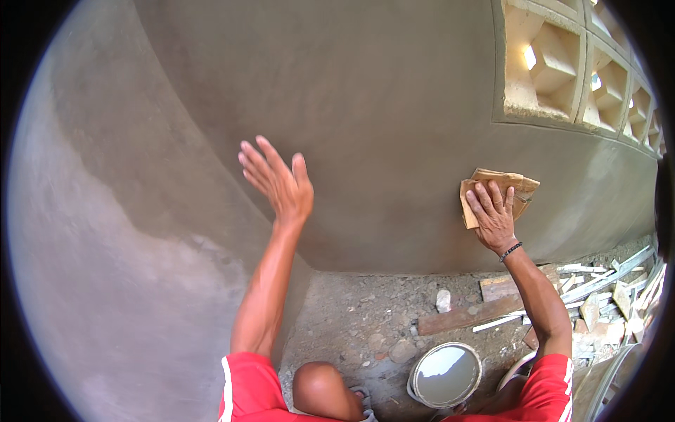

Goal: The person smooths a freshly plastered wall using a sponge and then applies a liquid with a brush. The person works on a curved wall section with decorative blocks, repeatedly rubbing the surface and brushing the edges.

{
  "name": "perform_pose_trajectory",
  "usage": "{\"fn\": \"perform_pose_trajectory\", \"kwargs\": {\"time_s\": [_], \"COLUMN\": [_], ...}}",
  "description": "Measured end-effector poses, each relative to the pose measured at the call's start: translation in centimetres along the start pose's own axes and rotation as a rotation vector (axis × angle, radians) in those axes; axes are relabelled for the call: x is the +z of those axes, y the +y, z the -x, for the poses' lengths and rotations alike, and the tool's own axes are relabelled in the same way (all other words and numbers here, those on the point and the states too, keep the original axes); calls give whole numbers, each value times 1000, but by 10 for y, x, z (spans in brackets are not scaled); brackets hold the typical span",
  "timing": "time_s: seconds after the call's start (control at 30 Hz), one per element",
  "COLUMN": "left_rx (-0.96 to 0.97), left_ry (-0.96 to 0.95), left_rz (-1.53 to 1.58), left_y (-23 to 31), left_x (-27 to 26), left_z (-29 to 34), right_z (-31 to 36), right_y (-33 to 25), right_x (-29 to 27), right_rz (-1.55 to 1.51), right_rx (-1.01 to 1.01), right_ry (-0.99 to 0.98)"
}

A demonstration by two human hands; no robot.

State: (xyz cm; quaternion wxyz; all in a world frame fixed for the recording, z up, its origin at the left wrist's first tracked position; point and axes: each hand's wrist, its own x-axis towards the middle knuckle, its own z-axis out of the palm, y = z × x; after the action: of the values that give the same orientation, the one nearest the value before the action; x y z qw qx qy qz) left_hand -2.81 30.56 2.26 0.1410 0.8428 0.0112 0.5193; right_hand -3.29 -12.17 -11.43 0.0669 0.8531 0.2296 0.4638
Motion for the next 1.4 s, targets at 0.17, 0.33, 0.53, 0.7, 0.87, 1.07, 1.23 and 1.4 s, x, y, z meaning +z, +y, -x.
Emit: {"fn": "perform_pose_trajectory", "kwargs": {"time_s": [0.17,0.33,0.53,0.7,0.87,1.07,1.23,1.4], "left_rx": [59,449,776,491,196,-151,-420,-421], "left_ry": [324,226,92,270,333,383,658,687], "left_rz": [35,28,-76,33,79,137,501,633], "left_y": [57,101,88,40,-13,-19,2,-2], "left_x": [53,81,90,61,54,73,77,49], "left_z": [-44,1,31,-37,-39,12,38,34], "right_z": [-4,1,1,-1,-65,-297,-309,-161], "right_y": [17,22,16,21,-29,-119,-198,-143], "right_x": [19,27,34,27,3,-75,-47,-2], "right_rz": [112,134,111,86,50,80,213,194], "right_rx": [-57,-70,-64,-46,-256,-130,-320,-777], "right_ry": [90,202,205,172,19,284,128,-274]}}
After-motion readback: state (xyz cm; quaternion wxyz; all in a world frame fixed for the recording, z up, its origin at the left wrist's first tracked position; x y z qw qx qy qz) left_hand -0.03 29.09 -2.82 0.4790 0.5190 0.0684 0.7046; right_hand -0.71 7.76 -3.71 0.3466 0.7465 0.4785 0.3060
